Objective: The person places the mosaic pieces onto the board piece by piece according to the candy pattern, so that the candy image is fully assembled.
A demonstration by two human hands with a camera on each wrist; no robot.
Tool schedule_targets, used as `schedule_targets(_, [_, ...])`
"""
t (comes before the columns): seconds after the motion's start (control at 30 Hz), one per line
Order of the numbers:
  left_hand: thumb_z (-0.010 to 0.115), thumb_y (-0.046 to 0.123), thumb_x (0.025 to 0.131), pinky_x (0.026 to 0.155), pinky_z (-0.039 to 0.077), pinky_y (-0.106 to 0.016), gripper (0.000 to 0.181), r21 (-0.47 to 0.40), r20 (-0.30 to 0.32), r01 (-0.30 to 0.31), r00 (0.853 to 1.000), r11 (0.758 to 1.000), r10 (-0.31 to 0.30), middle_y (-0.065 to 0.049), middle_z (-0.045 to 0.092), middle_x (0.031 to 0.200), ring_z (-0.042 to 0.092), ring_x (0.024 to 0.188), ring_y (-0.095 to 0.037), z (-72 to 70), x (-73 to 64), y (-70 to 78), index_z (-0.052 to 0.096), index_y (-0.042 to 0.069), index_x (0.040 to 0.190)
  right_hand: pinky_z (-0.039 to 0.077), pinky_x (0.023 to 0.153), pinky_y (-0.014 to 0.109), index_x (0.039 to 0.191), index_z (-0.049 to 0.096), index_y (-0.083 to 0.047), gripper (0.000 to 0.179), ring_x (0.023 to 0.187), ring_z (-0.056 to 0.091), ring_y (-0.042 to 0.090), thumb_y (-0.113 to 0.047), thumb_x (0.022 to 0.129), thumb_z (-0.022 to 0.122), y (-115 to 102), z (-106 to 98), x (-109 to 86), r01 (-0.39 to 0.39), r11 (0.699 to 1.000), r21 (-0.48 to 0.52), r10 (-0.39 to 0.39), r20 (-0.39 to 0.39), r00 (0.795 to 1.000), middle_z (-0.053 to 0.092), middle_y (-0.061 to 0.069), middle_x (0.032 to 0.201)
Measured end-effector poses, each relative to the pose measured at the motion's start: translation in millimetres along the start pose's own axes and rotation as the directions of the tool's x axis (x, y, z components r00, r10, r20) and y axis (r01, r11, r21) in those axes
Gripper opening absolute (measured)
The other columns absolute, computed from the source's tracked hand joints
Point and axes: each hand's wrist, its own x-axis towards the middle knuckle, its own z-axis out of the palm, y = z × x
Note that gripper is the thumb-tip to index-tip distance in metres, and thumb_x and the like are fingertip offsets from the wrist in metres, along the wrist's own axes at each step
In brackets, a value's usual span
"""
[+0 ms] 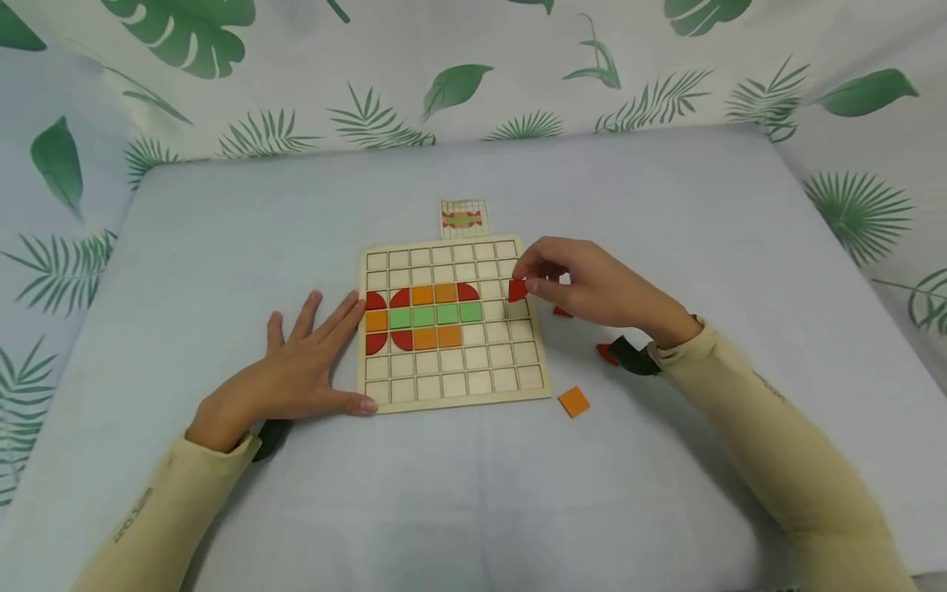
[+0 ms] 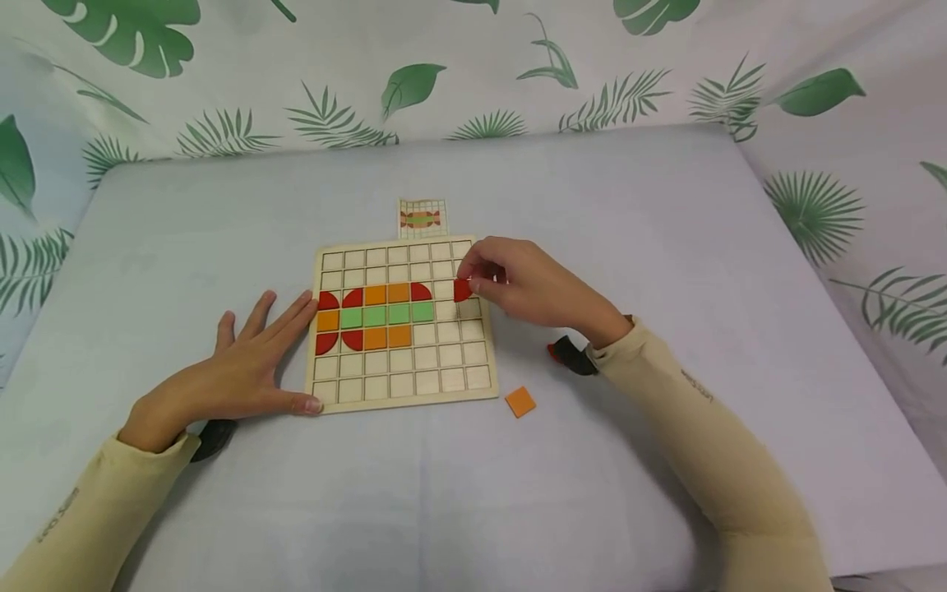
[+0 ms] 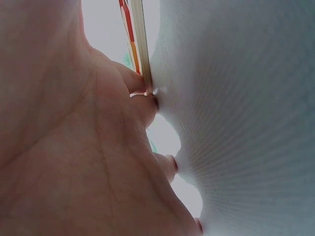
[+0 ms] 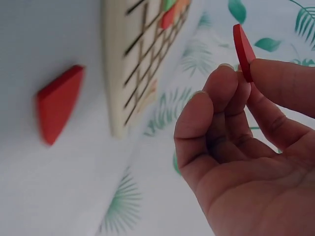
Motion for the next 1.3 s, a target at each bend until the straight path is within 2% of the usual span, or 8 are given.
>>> schedule_targets(0.07, [0.082,0.074,0.078,0.112,-0.017,-0.081,0.138,-0.001,0.0,-0.003,1.0,1.0,0.003,-0.009,-0.001,0.18,-0.017,0.159,-0.05,0.1,-0.3,-0.5,0.003,0.014,0.174,0.054,0.066,0.032,0.114,0.07,-0.003,0.011,0.09,0.061,0.022,0.0,0.106,0.063,-4,1,5.3,-0.009,1.0,0.021,0.009,0.004,1.0,0.071,0.007,0.103])
schedule_targets(0.13, [0.082,0.074,0.078,0.112,-0.016,-0.081,0.138,-0.007,-0.004,-0.011,1.0,1.0,0.011,-0.009,-0.001,0.18,-0.016,0.159,-0.05,0.1,-0.8,-0.8,0.004,0.014,0.174,0.052,0.065,0.031,0.113,0.071,-0.003,0.011,0.09,0.061,0.022,0.0,0.105,0.064,-7,4,11.0,-0.008,0.999,0.032,0.008,0.008,1.0,0.072,0.008,0.103])
schedule_targets(0.27, [0.081,0.075,0.078,0.112,-0.016,-0.081,0.137,-0.012,-0.006,-0.017,1.0,1.0,0.017,-0.008,-0.002,0.18,-0.016,0.159,-0.05,0.5,-1.0,-1.5,0.003,0.015,0.174,0.05,0.076,0.034,0.11,0.072,-0.003,0.011,0.09,0.06,0.022,0.001,0.104,0.064,-12,10,22.2,0.01,0.999,0.05,-0.011,0.026,1.0,0.071,0.006,0.1])
schedule_targets(0.37, [0.081,0.075,0.078,0.112,-0.015,-0.081,0.137,-0.011,-0.006,-0.017,1.0,1.0,0.017,-0.008,-0.002,0.181,-0.016,0.159,-0.049,0.8,-0.6,-1.2,0.003,0.015,0.174,0.048,0.083,0.038,0.108,0.071,-0.002,0.011,0.091,0.059,0.023,0.003,0.103,0.063,-12,17,28.0,-0.007,0.999,0.051,0.004,0.055,0.998,0.069,0.006,0.098])
schedule_targets(0.5, [0.081,0.075,0.078,0.112,-0.014,-0.082,0.137,-0.005,-0.01,-0.018,1.0,1.0,0.018,-0.009,0.0,0.18,-0.015,0.159,-0.05,0.6,-0.6,-0.2,0.004,0.014,0.174,0.049,0.082,0.039,0.104,0.07,-0.003,0.009,0.09,0.058,0.024,0.004,0.102,0.063,-9,28,32.5,-0.031,0.999,0.011,0.029,0.098,0.995,0.068,0.006,0.095])
schedule_targets(0.77, [0.082,0.074,0.078,0.112,-0.014,-0.082,0.137,0.002,-0.021,-0.022,1.0,1.0,0.022,-0.01,0.001,0.18,-0.014,0.159,-0.052,0.2,-1.4,0.0,0.005,0.013,0.174,0.049,0.076,0.036,0.093,0.071,-0.006,0.013,0.083,0.058,0.021,0.006,0.098,0.069,-8,46,36.9,-0.013,0.999,-0.034,0.018,0.171,0.985,0.066,0.001,0.085])
schedule_targets(1.03, [0.082,0.074,0.078,0.112,-0.015,-0.081,0.137,0.009,-0.01,-0.016,1.0,1.0,0.016,-0.01,0.0,0.18,-0.015,0.159,-0.051,0.1,-0.8,-1.1,0.004,0.014,0.174,0.047,0.072,0.034,0.09,0.069,-0.006,0.014,0.077,0.055,0.019,0.006,0.098,0.07,-8,56,37.9,0.041,0.993,-0.11,-0.02,0.187,0.982,0.062,0.001,0.082])
schedule_targets(1.3, [0.082,0.074,0.078,0.112,-0.014,-0.082,0.137,0.003,-0.014,-0.021,1.0,1.0,0.021,-0.01,0.0,0.18,-0.014,0.159,-0.052,-1.1,-1.3,0.0,0.005,0.013,0.174,0.05,0.074,0.035,0.09,0.07,-0.006,0.012,0.08,0.056,0.02,0.003,0.098,0.072,-10,58,37.9,0.094,0.98,-0.175,-0.061,0.188,0.98,0.062,0.002,0.086])
